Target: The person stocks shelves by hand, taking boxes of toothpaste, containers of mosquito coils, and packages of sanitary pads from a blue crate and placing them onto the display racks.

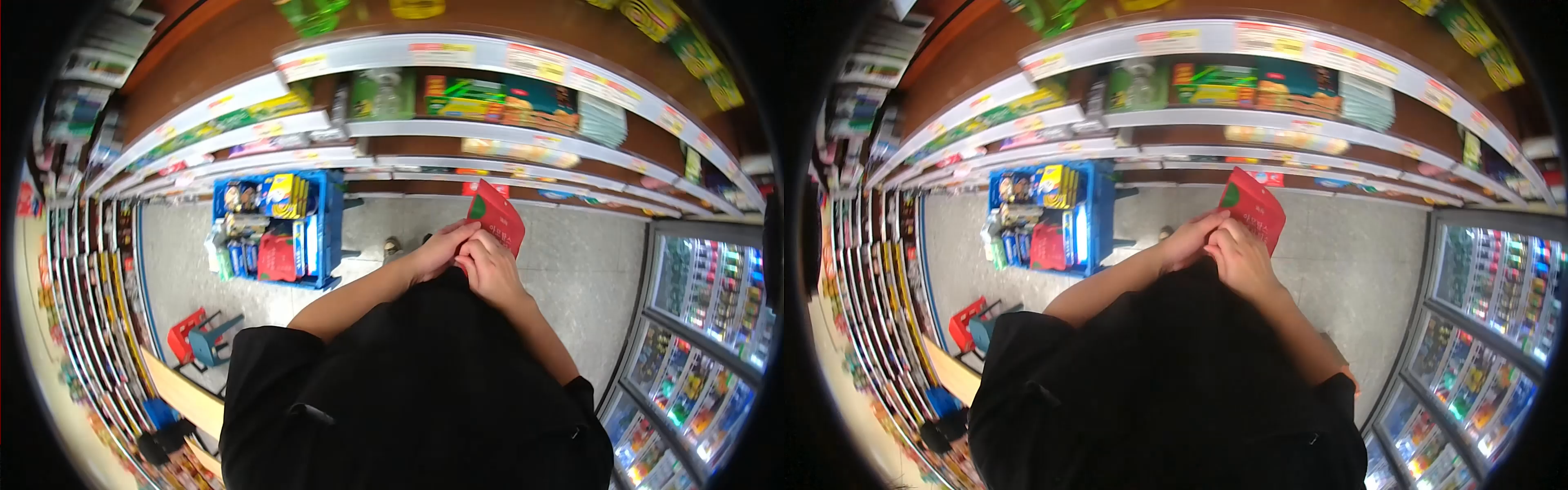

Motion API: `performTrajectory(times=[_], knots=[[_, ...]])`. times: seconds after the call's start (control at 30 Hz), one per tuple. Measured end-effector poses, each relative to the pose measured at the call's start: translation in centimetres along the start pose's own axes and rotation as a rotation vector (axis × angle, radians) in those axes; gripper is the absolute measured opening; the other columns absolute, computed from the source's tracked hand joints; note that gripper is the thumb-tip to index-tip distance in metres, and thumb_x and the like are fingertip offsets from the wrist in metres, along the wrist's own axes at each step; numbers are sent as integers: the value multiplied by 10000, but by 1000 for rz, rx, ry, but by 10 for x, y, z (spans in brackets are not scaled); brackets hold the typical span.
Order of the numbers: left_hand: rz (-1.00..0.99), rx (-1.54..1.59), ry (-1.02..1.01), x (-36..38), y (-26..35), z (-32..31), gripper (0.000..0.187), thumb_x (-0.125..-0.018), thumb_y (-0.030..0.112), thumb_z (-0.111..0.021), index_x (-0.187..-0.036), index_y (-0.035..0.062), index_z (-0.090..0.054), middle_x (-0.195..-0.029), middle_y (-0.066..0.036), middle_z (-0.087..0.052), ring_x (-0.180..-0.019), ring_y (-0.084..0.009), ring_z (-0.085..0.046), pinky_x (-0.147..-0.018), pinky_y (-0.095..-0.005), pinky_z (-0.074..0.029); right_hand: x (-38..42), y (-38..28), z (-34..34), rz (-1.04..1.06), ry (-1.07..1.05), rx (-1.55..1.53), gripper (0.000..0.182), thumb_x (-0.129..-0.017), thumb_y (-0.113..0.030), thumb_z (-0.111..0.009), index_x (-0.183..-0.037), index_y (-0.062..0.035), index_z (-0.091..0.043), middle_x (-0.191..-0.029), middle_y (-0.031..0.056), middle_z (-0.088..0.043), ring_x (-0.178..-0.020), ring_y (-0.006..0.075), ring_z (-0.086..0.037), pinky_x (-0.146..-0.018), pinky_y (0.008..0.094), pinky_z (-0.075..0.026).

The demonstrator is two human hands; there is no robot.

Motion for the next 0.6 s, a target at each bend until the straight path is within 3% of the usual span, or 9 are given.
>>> performTrajectory(times=[0.03,0.2,0.23,0.4,0.6], knots=[[-59,78,110,15,9,19,314,-1049,278,-559,-1284,71,-573,-1155,-61,-661,-1052,-139,-634,-855,-316,-545,-8,-8,-19,45,-79,-17,147,-839,-92,-717,-887,-49,-585,-910,127,-577,-828,349,-612,-730,435,-508],[-265,163,387,87,25,106,257,-1034,130,-558,-1279,51,-570,-1120,-73,-673,-967,-156,-656,-836,-306,-553,-35,-61,-109,286,-427,-122,211,-810,-159,-771,-897,-61,-606,-904,105,-581,-837,319,-625,-738,421,-515],[-309,189,435,104,25,124,256,-1034,126,-554,-1277,48,-570,-1119,-75,-674,-968,-160,-657,-838,-313,-554,-47,-83,-111,345,-396,-142,191,-802,-139,-775,-897,-62,-629,-889,98,-592,-812,297,-633,-719,404,-519],[-648,441,765,204,32,224,251,-1027,108,-547,-1262,26,-581,-1116,-86,-685,-983,-184,-662,-869,-344,-547,-88,-131,-164,250,-477,-276,119,-806,-70,-742,-890,-61,-658,-832,91,-611,-771,290,-642,-674,373,-520],[-887,418,1262,334,4,406,281,-999,77,-579,-1276,31,-574,-1149,-89,-687,-1031,-202,-665,-922,-344,-529,-91,-203,-242,440,-622,-305,103,-828,-125,-722,-842,-55,-648,-844,91,-602,-800,306,-637,-682,413,-511]])
Point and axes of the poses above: each hand's wrist, its own x-axis away from the middle knuckle, its own z-axis out of the back of the hand, y = z × x, the point moved 10 cm from there along -x, towards the middle knuckle
